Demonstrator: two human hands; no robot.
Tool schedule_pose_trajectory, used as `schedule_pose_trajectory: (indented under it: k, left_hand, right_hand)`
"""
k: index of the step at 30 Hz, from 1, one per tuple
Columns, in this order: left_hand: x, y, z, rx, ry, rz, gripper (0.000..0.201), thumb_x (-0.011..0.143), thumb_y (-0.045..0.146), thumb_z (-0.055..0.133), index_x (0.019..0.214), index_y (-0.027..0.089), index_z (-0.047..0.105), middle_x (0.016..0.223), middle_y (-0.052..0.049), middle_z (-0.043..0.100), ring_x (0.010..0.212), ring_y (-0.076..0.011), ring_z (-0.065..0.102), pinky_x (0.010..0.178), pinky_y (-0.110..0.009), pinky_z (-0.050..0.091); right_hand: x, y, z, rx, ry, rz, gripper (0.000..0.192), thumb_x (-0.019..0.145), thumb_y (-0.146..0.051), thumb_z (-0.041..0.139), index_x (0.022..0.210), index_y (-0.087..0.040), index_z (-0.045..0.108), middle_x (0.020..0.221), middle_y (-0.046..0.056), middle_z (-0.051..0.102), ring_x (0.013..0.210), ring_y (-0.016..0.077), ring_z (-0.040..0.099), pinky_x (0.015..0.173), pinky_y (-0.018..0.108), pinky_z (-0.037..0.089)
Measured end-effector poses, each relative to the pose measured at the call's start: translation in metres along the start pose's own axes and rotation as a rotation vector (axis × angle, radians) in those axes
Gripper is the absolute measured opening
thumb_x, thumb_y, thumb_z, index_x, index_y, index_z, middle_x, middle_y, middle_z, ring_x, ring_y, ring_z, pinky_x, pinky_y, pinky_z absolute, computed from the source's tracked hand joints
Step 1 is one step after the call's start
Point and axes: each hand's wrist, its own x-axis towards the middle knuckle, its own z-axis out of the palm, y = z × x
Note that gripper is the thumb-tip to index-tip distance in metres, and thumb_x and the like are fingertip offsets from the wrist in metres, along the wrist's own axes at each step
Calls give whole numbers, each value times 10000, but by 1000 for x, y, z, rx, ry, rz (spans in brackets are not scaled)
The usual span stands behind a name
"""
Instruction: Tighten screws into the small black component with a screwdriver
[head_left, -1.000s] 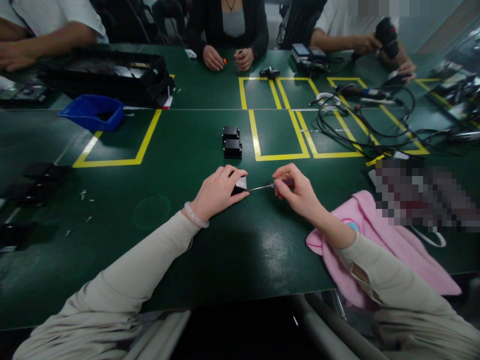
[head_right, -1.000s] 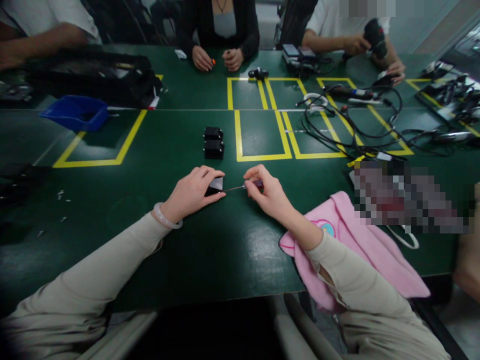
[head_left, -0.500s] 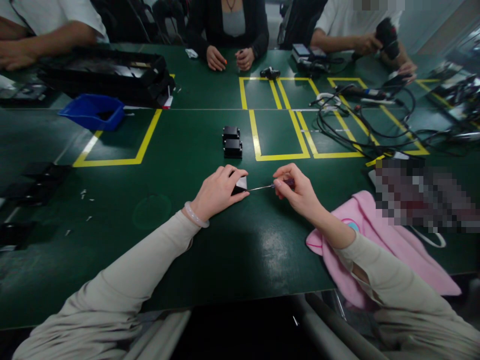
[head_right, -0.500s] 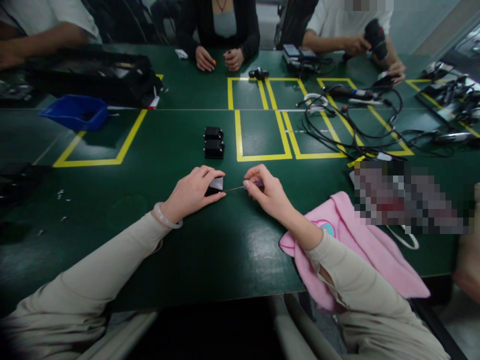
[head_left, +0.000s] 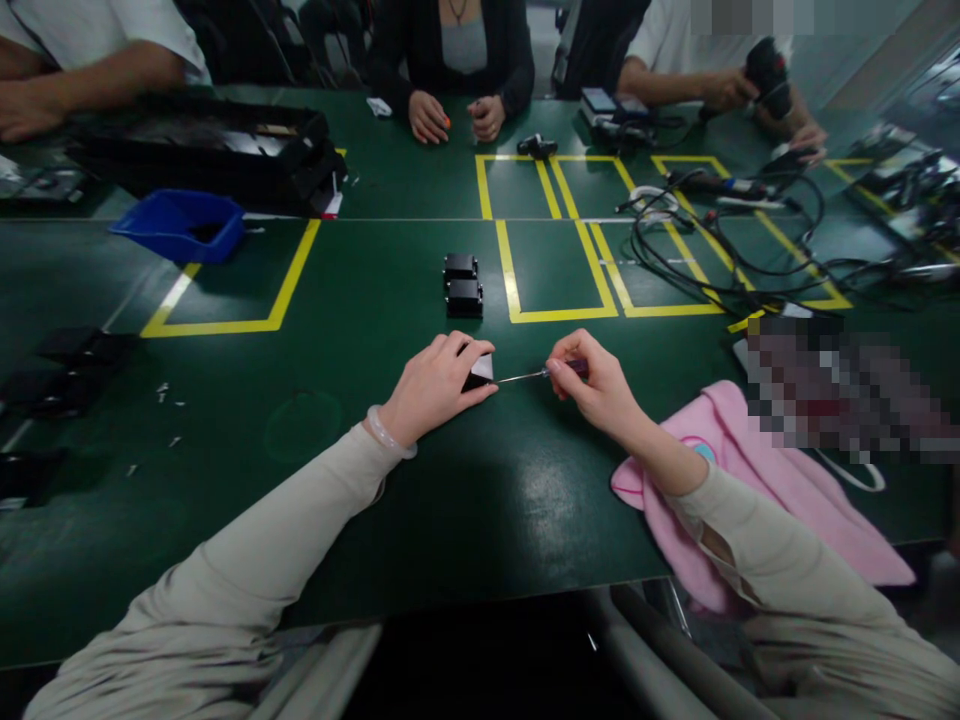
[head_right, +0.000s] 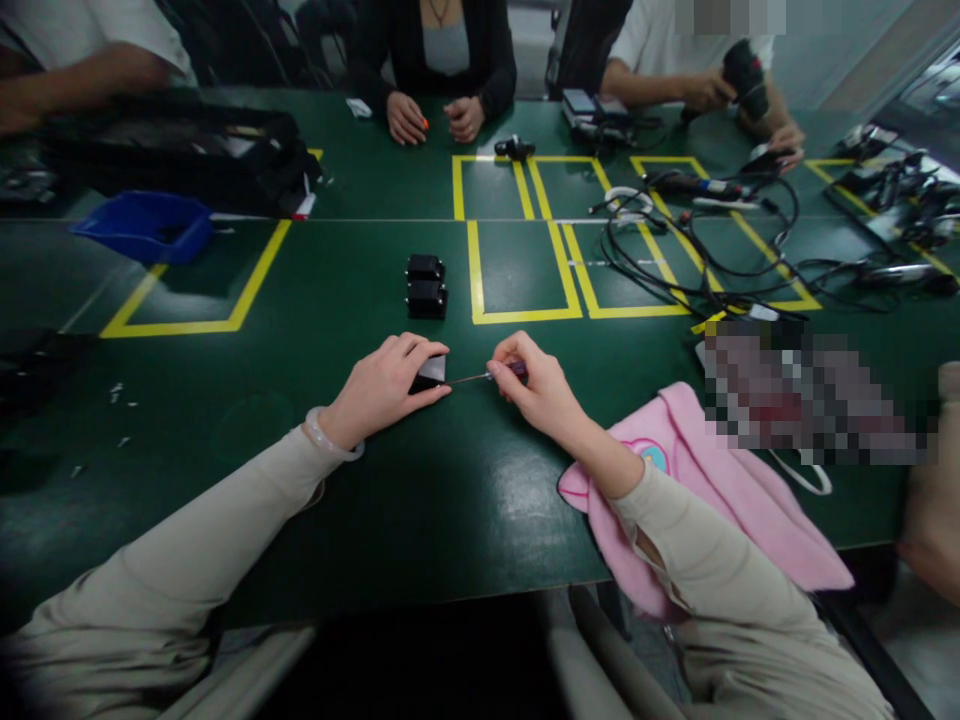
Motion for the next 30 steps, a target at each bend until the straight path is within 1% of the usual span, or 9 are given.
schedule_pose_trajectory:
  k: [4,10,15,20,24,30]
  left_hand:
    - [0,0,1,17,11,11,453,984,447,659,1345,198,547,1244,-116,640,1086,-280,619,870,-384,534]
    - [-1,1,1,26,25,14,448,986,445,652,1345,200,544,1229,-123,640,1074,-281,619,856,-381,529]
    - [-3,-3,0,13,26,-1,437,994,434,640,1346,192,548,1240,-128,640,1083,-283,620,854,-383,533]
    - [-6,-8,-1,9,26,5,437,979,428,663,1336,198,558,1228,-122,642,1086,-285,621,871,-389,533]
    - [-6,-8,0,12,39,15,434,979,424,663,1334,197,559,1225,-121,643,1081,-287,618,866,-387,531]
    - [-6,-7,-1,14,32,2,440,978,427,659,1337,193,561,1237,-128,642,1086,-295,617,882,-403,533]
  right_hand:
    - [3,-1,1,-28,36,6,357,1009,-540,603,841,-234,529,558,-70,520,474,95,494,508,264,377]
    - [10,-4,1,-17,50,59,427,975,-631,619,827,-243,520,523,-74,520,448,101,477,494,271,366]
    - [21,-2,3,4,35,125,431,960,-626,639,808,-241,517,507,-74,520,435,104,484,474,265,361]
    - [33,0,12,0,83,166,419,946,-595,665,783,-242,508,473,-78,510,398,102,457,445,259,331]
    - [36,-1,16,10,114,141,425,951,-604,658,789,-242,506,455,-84,501,392,95,442,452,253,317]
    - [30,3,14,64,90,95,431,928,-643,669,855,-250,508,485,-91,515,415,97,457,458,253,328]
